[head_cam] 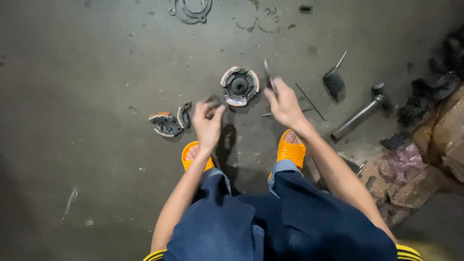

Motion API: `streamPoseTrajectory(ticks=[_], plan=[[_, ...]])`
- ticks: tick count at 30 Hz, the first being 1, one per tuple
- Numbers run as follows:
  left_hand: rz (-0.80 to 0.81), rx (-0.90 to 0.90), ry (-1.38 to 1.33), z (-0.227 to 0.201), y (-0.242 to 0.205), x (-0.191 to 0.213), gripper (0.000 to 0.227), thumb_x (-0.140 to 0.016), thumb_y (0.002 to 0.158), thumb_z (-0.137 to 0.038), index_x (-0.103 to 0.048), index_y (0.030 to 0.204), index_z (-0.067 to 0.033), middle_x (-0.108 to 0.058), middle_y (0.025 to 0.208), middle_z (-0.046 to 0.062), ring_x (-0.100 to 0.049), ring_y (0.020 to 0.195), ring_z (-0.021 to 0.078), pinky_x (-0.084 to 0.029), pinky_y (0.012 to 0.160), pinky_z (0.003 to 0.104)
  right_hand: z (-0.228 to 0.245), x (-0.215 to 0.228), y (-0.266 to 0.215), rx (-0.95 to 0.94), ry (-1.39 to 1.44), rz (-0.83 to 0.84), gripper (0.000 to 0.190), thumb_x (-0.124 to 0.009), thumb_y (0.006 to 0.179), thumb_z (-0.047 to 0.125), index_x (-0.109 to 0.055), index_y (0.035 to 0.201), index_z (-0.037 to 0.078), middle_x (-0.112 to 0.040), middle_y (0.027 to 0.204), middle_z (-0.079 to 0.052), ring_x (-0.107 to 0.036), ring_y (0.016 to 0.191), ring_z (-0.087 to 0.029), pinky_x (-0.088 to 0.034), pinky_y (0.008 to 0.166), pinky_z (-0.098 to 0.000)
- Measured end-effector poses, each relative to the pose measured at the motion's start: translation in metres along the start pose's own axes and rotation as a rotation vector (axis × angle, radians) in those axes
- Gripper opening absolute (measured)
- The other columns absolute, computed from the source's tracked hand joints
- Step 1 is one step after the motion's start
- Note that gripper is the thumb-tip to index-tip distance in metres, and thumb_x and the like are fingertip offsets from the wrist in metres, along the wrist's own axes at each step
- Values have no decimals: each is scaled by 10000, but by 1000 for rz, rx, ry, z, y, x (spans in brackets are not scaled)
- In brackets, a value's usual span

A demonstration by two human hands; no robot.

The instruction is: The person uses pliers to remove a circular metal ring from a mechanical assembly on the floor. They then place the ring aside and continue to manipulate the assembly with the pliers. The person later walks through the workshop and picks up a hammer.

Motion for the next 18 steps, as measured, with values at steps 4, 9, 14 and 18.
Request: streamPoseTrajectory(ticks=[4, 9, 14, 18], plan=[[69, 126, -17, 19, -14, -23, 141, -714, 747, -27, -643, 863, 11, -625, 792, 180, -619, 745, 204, -511, 646, 327, 3, -6, 16, 157, 123, -66, 163, -459, 943, 64, -532, 991, -73, -551, 854, -253, -577, 857, -375, -445, 755, -464], [27, -10, 92, 12, 16, -24, 135, -731, 741, -47, -651, 850, -43, -608, 747, 126, -610, 719, 151, -495, 630, 289, -37, -30, -23, 169, 217, -138, 190, -480, 924, 62, -547, 1044, -68, -546, 961, -279, -532, 987, -427, -409, 849, -494], [109, -246, 155, -46, 53, -56, 130, -737, 755, -80, -645, 847, -71, -592, 805, 94, -635, 767, 258, -496, 671, 336, -49, -37, -37, -9, 394, -127, 193, -469, 955, 153, -606, 1016, 32, -605, 877, -104, -579, 867, -198, -447, 804, -375], [165, 38, -117, -17, 36, -69, 109, -723, 785, -141, -693, 886, -114, -663, 794, 45, -571, 769, 62, -506, 713, 268, -62, -18, -40, -78, 448, -245, 76, -636, 840, 68, -627, 907, 33, -630, 752, -84, -573, 768, -125, -470, 708, -324]])
Point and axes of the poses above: each hand's wrist, its own y-axis towards the middle knuckle, its own x-axis out of the back of the hand, z = x × y, the point moved 10 cm from there along y, towards the middle knuckle
